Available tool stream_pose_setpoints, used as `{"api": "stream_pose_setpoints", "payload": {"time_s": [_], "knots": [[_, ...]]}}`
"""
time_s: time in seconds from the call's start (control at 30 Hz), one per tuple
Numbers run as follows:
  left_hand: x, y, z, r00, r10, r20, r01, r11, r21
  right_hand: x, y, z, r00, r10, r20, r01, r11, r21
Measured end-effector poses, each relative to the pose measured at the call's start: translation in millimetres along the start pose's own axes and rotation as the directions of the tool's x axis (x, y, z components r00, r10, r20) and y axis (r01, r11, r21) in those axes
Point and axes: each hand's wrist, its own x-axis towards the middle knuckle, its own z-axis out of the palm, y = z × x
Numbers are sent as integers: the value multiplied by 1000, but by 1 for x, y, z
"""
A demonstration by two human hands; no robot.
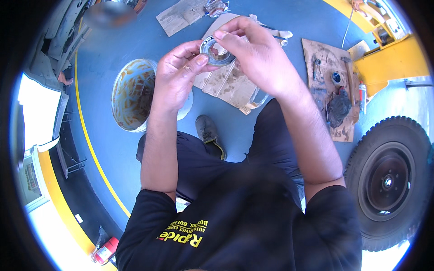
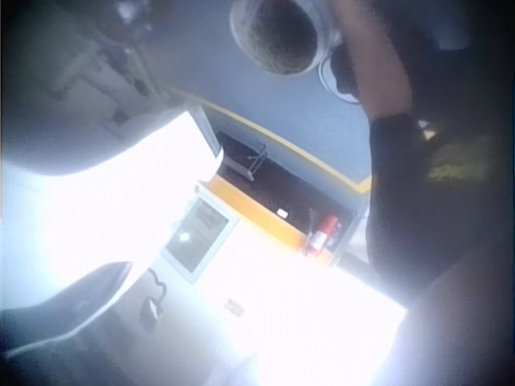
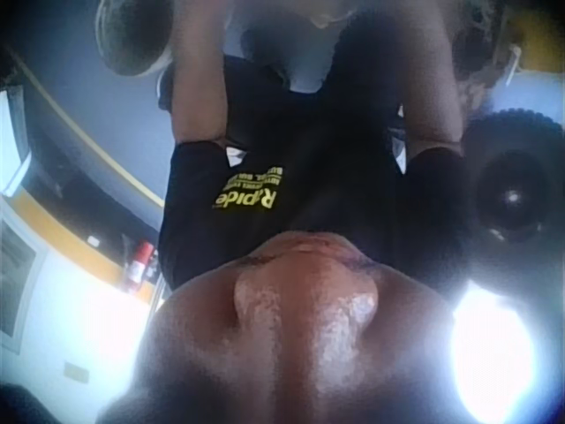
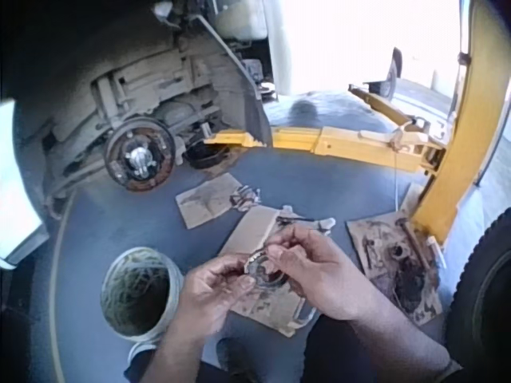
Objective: The person scoops grease from a bucket and applies it to a wheel bearing by hand, rotating the bearing to spread the grease across the rollers and cage. The person repeatedly dips fingers into the bucket and rubs grease onto the bearing surfaces.
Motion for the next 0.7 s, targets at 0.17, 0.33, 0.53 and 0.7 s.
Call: {"api": "stream_pose_setpoints", "payload": {"time_s": [0.17, 0.33, 0.53, 0.7], "knots": [[-4, -10, 12, 998, 44, -47, -45, 999, -27, -35, 18, 3, 839, -530, -122, 356, 705, -614], [-5, -12, 17, 982, 132, -134, -138, 990, -35, -50, 29, 21, 941, -335, 56, 298, 735, -609], [-5, -13, 22, 974, 177, -141, -161, 980, 121, -54, 41, 33, 984, -132, 123, 140, 989, -51], [-5, -16, 20, 979, 85, -185, -76, 996, 53, -54, 40, 27, 966, 16, 259, -140, 872, 469]]}}
